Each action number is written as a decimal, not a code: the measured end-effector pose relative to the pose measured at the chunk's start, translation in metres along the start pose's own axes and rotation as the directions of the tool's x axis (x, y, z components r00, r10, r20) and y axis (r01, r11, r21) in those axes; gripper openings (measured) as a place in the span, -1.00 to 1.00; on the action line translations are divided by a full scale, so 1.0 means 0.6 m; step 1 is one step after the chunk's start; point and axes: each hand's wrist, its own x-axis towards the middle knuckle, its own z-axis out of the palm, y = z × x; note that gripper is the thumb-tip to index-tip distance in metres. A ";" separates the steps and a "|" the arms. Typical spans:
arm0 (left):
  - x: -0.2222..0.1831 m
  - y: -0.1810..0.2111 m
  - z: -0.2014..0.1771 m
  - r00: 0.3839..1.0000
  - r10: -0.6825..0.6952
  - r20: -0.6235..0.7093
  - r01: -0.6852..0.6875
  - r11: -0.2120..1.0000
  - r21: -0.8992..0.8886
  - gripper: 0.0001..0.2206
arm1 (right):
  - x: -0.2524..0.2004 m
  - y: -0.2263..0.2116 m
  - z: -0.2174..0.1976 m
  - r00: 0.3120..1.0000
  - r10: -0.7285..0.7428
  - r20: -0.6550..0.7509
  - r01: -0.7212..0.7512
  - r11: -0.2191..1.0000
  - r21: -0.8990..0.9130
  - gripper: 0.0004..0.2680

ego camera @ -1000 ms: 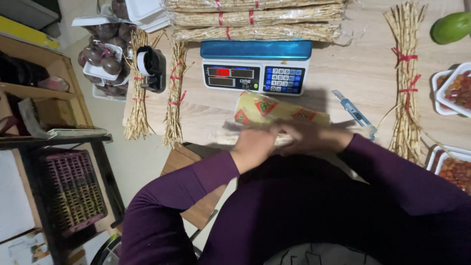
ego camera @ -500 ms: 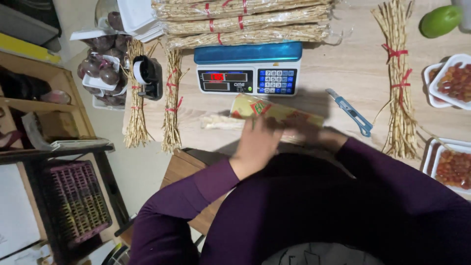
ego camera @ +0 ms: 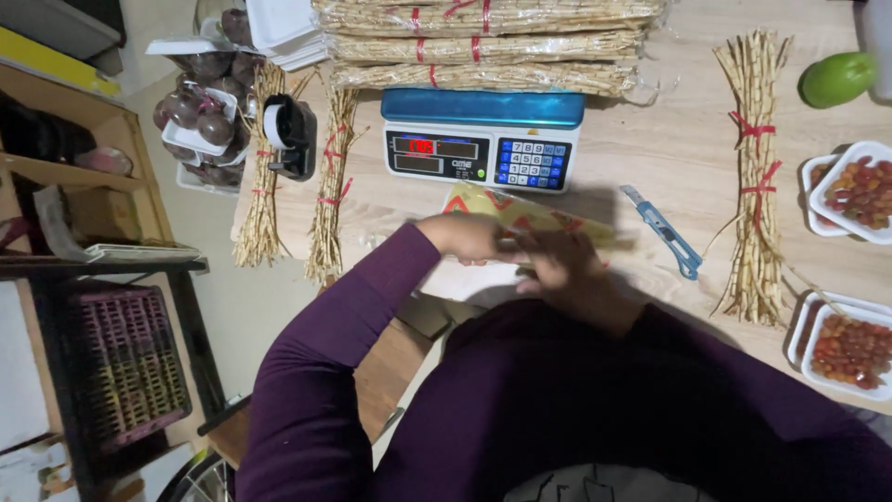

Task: Wrapping bundles of dried food items in paper packaging and weighing them on a digital scale.

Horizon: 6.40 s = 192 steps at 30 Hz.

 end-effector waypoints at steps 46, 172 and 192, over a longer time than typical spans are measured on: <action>-0.074 0.032 0.022 0.968 0.068 -0.243 -0.047 0.995 0.090 -0.43 | 0.030 0.001 0.023 0.993 -0.051 -0.111 0.078 0.963 0.257 -0.75; -0.003 0.027 0.079 0.901 0.279 -0.331 -0.108 0.885 0.453 -0.59 | -0.282 0.184 -0.013 0.330 0.929 0.166 -0.888 0.247 0.387 -0.74; -0.064 0.081 0.035 0.895 -0.010 -0.445 0.021 1.000 0.020 -0.51 | -0.168 0.012 -0.119 0.812 0.578 0.078 -0.572 0.815 -0.089 -0.82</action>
